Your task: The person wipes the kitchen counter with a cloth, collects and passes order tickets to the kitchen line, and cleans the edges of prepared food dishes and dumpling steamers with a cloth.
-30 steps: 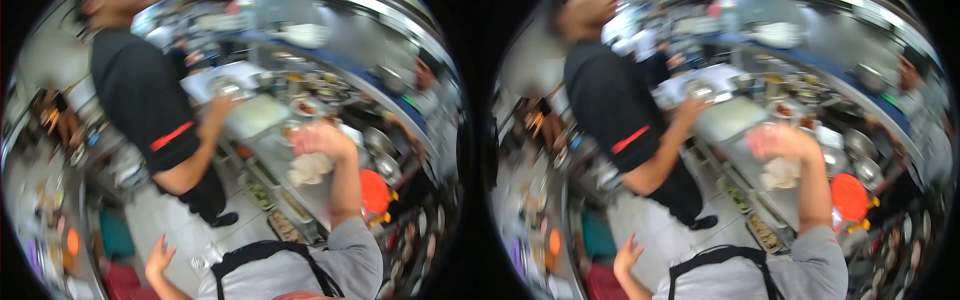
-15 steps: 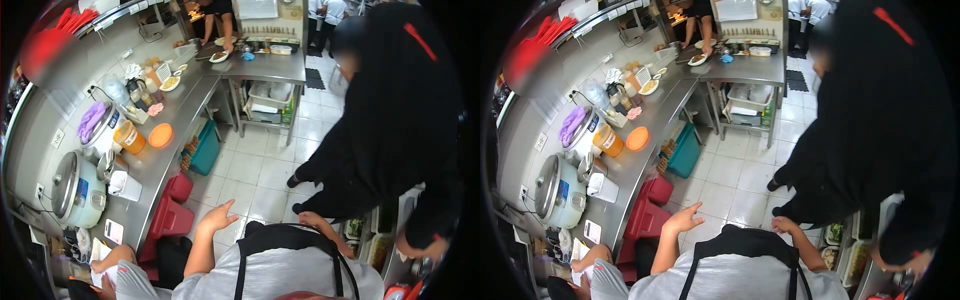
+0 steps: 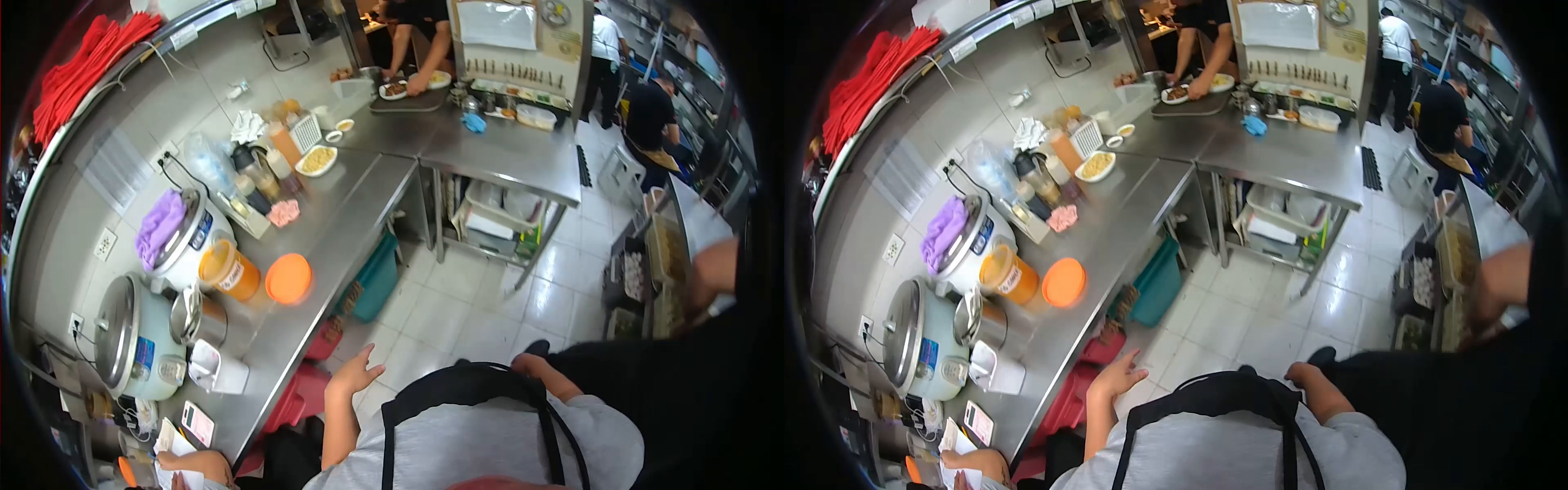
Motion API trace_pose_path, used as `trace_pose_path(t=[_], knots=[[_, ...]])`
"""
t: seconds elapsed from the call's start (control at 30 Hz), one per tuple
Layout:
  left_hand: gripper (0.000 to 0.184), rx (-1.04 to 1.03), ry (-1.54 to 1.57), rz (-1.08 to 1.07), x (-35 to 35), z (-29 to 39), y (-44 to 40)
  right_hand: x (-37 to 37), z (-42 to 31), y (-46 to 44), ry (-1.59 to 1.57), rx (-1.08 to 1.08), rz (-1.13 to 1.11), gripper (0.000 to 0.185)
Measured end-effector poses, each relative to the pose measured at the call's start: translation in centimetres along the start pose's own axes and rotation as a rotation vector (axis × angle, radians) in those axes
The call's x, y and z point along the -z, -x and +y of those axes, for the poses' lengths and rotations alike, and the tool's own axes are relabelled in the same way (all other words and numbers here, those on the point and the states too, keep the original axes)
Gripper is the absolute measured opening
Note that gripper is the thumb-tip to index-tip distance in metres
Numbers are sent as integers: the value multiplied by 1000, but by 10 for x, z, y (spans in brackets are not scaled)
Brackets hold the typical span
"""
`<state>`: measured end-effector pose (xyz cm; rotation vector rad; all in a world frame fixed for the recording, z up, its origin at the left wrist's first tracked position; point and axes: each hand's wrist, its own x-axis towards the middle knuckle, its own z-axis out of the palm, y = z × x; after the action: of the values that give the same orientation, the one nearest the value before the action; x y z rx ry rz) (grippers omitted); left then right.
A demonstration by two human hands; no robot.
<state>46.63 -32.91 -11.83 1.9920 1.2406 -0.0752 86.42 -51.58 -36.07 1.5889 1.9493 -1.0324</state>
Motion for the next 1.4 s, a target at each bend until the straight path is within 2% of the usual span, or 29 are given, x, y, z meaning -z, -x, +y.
trace_pose_path(t=[0.03, 0.13, 0.17, 0.2, 0.27, 0.3, 0.37, 0.4, 0.43, 0.47, 0.5, 0.6, 0.67, 0.73, 0.83, 0.87, 0.93, 1.0, 1.07, 1.13, 1.17, 1.27, 1.4], knots=[[63, 25, 53, 14, 14, 6, -13, 3, 41, -28, 255, 68, 0, 36], [63, -26, 86, 210, 28, -27, -62, 59, 138, -89, 333, -51, 35, 29], [62, 38, 30, 232, 36, -28, -70, 78, 156, -102, 352, -89, 40, 27], [61, 39, 143, 217, 46, -27, -76, 103, 172, -113, 419, 0, 205, 23], [60, 30, 366, 188, 64, -29, -92, 197, 130, -98, -557, -452, 400, 16], [56, -33, 328, 153, 71, -53, -111, 218, 128, -113, -634, -411, 518, 19], [53, -33, 379, 211, 107, -39, -138, 252, 125, -142, -794, -326, 751, 24], [51, -29, 400, 237, 125, -36, -150, 267, 119, -157, -778, -315, 734, 26], [40, -138, 354, 372, 137, -46, -175, 285, 115, -169, -760, -306, 722, 28], [34, -143, 422, 443, 157, -41, -192, 307, 106, -176, -740, -297, 707, 31], [29, -152, 495, 516, 182, -28, -216, 342, 83, -159, -936, -288, 551, 26], [12, -212, 610, 635, 258, 19, -281, 391, 78, -168, -890, -218, 642, 24], [12, -198, 535, 677, 302, 48, -325, 435, 79, -153, -871, -213, 890, 25], [19, -352, 291, 765, 339, 57, -381, 466, 99, -156, -818, -180, 1184, 25], [27, -299, 373, 733, 391, 95, -447, 510, 142, -159, -784, -117, 1496, 21], [28, -288, 385, 756, 406, 113, -467, 529, 157, -163, -792, -158, 1507, 20], [21, -446, 319, 763, 438, 126, -515, 554, 183, -169, -807, -247, 1496, 16], [19, -450, 560, 663, 465, 157, -543, 574, 208, -184, -848, -204, 1500, 13], [23, -436, 500, 602, 504, 169, -576, 595, 233, -210, -855, -161, 1478, 13], [27, -348, 262, 759, 538, 200, -589, 616, 246, -231, -797, -91, 1433, 12], [28, -370, 257, 792, 555, 213, -595, 625, 250, -240, -766, -58, 1411, 12], [31, -371, 252, 905, 605, 254, -609, 647, 249, -256, -594, -177, 1346, 12], [47, -560, 226, 1057, 672, 303, -626, 657, 253, -259, -508, -200, 1330, 10]])
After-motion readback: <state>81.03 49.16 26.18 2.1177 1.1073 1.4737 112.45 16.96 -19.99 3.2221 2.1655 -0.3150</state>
